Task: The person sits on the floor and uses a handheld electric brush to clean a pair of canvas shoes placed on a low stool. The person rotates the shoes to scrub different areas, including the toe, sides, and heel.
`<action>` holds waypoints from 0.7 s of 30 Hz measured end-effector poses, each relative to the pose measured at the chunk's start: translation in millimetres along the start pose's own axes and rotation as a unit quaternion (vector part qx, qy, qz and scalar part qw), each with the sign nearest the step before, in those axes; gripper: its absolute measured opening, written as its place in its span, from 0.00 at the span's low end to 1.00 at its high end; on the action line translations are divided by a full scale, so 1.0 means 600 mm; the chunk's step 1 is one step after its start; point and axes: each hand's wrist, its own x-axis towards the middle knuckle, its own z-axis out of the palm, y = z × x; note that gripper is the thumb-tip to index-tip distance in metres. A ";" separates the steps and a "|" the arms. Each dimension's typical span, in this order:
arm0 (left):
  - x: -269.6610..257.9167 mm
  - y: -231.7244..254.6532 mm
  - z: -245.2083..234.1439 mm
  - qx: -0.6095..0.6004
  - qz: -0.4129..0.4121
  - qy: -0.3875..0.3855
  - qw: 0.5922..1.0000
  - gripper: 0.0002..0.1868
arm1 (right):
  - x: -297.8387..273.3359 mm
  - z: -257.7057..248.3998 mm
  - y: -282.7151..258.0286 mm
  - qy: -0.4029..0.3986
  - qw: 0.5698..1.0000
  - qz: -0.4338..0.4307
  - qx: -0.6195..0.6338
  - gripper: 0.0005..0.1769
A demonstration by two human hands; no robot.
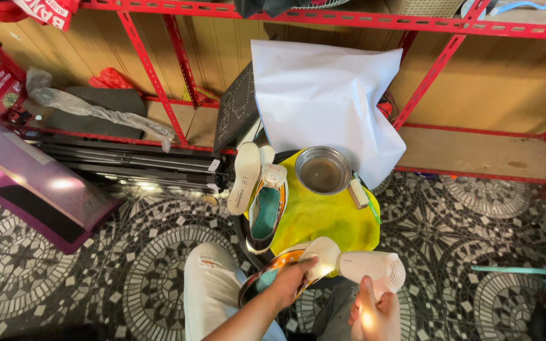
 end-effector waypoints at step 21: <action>-0.022 0.000 0.015 0.201 -0.114 -0.009 0.973 0.44 | 0.041 0.020 0.009 -0.076 0.959 -0.073 -0.261 0.29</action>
